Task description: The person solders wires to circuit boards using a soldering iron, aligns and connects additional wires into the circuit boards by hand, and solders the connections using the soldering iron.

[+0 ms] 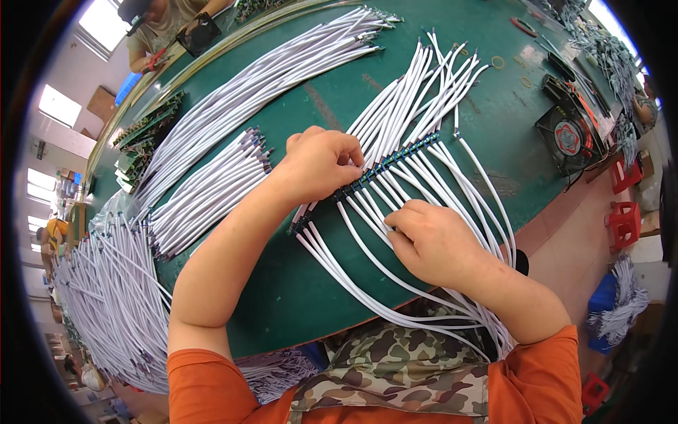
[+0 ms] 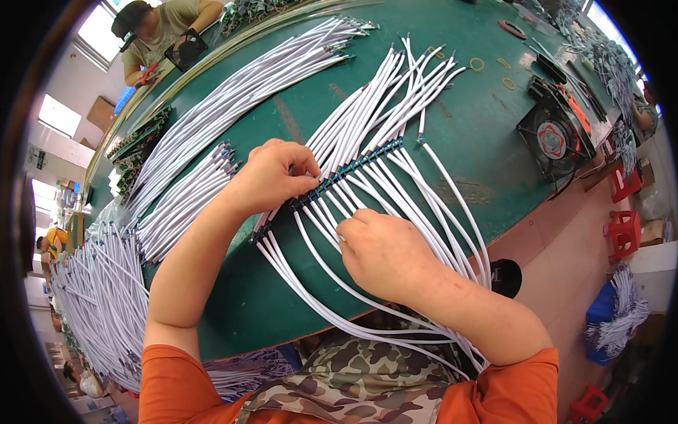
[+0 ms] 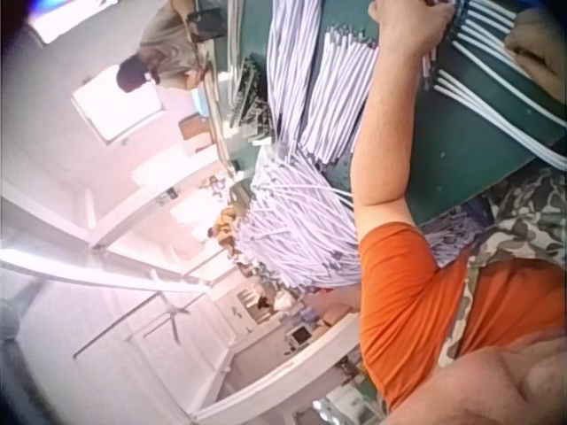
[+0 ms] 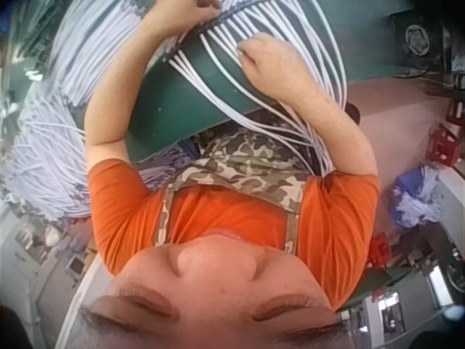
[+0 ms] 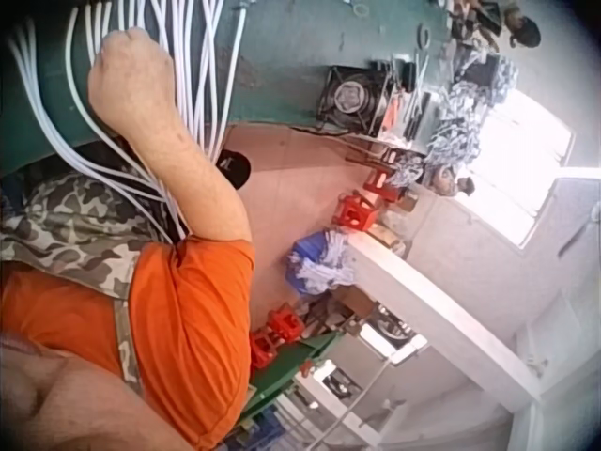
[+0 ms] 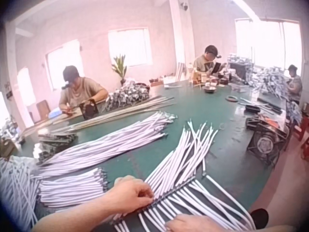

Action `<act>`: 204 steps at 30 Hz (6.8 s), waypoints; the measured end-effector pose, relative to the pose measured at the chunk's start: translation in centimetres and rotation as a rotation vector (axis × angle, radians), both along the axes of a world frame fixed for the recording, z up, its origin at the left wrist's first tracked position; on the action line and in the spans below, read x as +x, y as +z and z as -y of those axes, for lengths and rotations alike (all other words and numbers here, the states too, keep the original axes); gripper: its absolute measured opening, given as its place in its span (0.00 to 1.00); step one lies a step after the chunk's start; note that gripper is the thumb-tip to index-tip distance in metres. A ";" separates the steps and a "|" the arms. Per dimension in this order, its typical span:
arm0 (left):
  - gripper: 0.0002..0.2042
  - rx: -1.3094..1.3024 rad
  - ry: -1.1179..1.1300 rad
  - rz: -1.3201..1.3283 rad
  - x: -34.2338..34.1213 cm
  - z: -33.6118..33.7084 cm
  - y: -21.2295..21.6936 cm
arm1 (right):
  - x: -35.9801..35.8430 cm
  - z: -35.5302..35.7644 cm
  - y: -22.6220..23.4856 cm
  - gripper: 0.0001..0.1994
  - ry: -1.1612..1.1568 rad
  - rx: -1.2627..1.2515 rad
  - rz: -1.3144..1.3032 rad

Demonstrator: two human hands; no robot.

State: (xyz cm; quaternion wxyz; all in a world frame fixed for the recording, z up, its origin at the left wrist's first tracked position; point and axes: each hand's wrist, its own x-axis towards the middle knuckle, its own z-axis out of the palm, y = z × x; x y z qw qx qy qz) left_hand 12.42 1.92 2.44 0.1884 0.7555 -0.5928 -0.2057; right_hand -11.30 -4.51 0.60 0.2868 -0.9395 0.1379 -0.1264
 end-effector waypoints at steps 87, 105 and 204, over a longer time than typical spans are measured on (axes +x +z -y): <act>0.07 -0.252 -0.787 0.647 1.5 2.4 1.6 | 7.1 12.5 0.9 0.10 0.291 -0.500 0.024; 0.05 -0.240 -0.606 0.332 1.9 2.3 0.5 | 6.3 12.8 -0.1 0.08 0.262 -0.430 0.189; 0.21 -0.260 -0.221 0.496 0.2 -0.8 -1.6 | 10.5 14.4 0.3 0.06 0.278 -0.492 0.126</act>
